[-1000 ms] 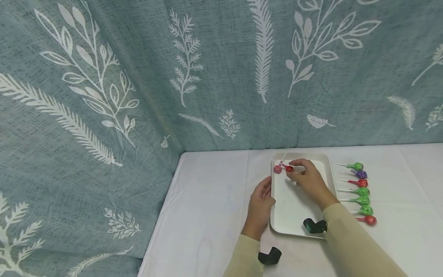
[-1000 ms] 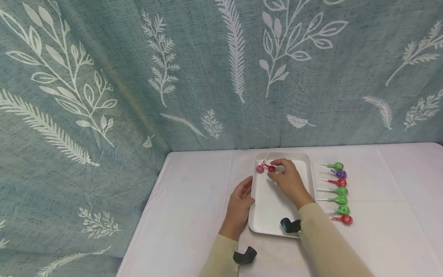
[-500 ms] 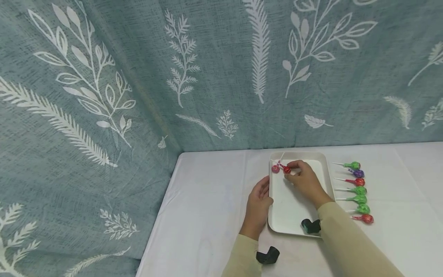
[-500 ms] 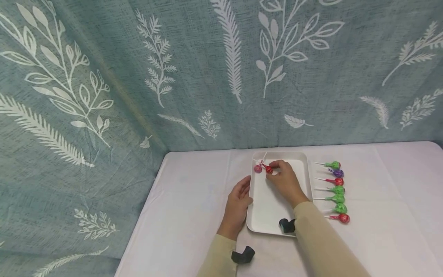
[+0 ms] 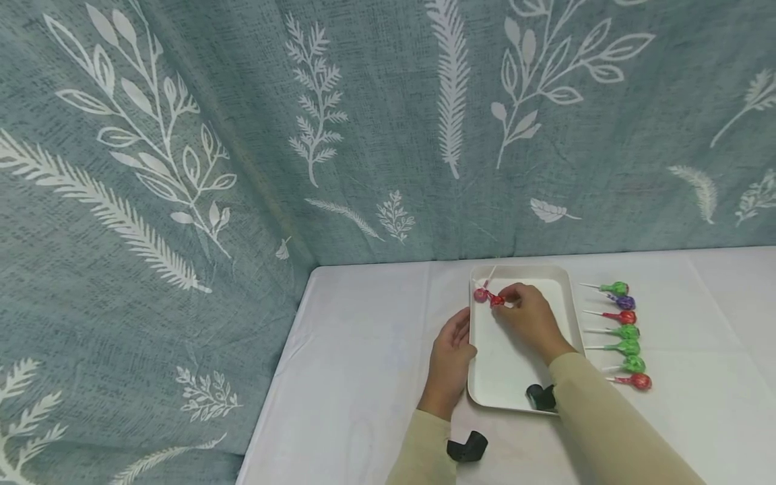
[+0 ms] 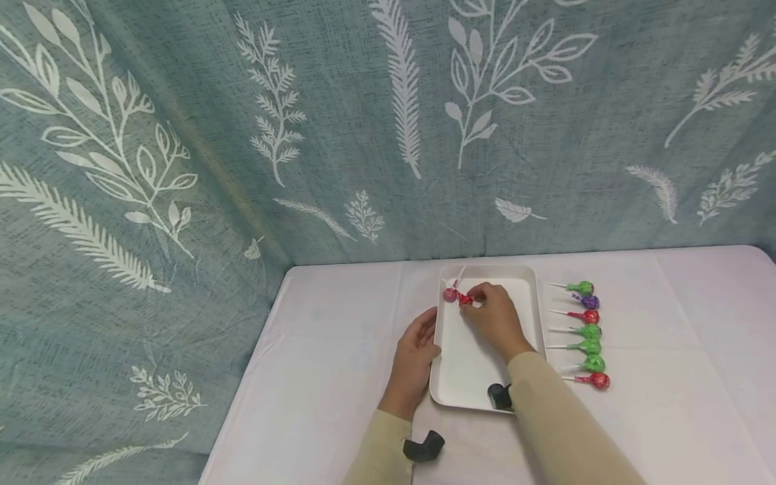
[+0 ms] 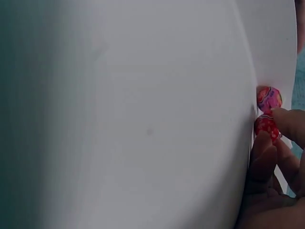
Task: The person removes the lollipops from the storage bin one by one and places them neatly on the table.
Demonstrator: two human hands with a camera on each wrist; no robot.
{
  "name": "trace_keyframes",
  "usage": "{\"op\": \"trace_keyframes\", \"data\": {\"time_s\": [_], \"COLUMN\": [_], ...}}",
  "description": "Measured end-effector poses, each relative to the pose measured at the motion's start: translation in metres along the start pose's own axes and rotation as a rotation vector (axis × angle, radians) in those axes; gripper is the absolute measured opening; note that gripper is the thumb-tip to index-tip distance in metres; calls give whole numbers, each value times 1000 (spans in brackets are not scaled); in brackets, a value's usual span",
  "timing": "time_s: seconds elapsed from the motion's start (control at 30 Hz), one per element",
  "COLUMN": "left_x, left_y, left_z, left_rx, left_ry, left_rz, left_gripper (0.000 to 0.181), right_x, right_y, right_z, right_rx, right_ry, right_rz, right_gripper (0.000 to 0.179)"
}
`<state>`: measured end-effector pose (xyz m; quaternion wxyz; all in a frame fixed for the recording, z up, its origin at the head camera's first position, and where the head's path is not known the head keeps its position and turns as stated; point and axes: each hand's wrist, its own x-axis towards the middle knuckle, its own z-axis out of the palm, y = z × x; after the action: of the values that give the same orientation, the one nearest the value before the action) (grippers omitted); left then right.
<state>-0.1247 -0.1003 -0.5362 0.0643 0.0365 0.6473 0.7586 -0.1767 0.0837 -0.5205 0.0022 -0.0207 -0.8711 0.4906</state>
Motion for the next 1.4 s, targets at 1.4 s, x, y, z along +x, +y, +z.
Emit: {"op": "trace_keyframes", "data": {"time_s": [1.4], "left_x": [-1], "left_y": [4], "left_z": [-2], "left_rx": [-13], "left_ry": [-8], "left_rz": [-16], "left_gripper": [72], "right_x": [-7], "right_y": [-7], "right_z": [1], "right_rx": [17], "right_ry": [-58], "right_rz": [-45], "right_gripper": [22]}}
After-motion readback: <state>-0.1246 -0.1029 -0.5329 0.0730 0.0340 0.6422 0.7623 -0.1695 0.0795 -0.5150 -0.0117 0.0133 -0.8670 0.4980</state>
